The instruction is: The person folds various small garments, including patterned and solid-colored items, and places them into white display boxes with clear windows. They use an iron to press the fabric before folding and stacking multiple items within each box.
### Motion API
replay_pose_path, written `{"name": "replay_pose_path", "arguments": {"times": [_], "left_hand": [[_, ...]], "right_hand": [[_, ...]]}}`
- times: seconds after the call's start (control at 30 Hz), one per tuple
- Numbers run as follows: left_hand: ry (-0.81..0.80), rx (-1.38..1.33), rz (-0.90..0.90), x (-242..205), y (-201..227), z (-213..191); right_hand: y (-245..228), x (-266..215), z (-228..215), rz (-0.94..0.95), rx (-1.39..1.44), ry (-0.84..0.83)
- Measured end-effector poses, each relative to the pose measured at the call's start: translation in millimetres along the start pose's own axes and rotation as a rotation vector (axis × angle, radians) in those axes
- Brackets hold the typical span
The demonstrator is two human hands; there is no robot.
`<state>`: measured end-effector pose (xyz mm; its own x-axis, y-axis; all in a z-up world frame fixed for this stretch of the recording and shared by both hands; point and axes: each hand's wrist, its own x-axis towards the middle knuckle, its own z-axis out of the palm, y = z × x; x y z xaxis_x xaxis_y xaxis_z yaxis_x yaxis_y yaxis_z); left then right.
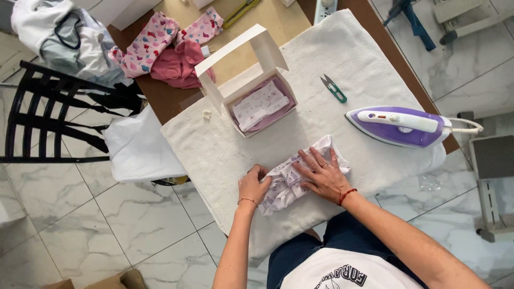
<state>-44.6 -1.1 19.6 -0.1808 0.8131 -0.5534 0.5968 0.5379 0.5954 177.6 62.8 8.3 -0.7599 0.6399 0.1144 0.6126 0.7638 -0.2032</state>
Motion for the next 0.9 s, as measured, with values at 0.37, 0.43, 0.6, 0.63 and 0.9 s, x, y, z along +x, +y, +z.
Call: {"name": "replay_pose_path", "arguments": {"times": [0.37, 0.43, 0.6, 0.63, 0.9], "left_hand": [[0.026, 0.144, 0.141, -14.9, -11.9, -24.5], [-0.017, 0.194, 0.047, -5.6, -16.3, -13.1], [0.092, 0.152, 0.101, -2.9, -46.5, 14.1], [0.175, 0.092, 0.099, 2.4, -62.7, 20.5], [0.067, -0.336, -0.424, -29.9, -27.9, 19.9]], "right_hand": [[1.7, 2.3, 4.2, 0.013, 0.012, -0.103], [4.7, -1.1, 3.1, 0.009, 0.007, -0.143], [1.0, -12.0, -8.6, -0.042, 0.145, -0.089], [2.3, -15.8, -5.7, -0.091, 0.163, -0.039], [-12.8, -17.4, -7.1, -0.146, 0.16, -0.06]]}}
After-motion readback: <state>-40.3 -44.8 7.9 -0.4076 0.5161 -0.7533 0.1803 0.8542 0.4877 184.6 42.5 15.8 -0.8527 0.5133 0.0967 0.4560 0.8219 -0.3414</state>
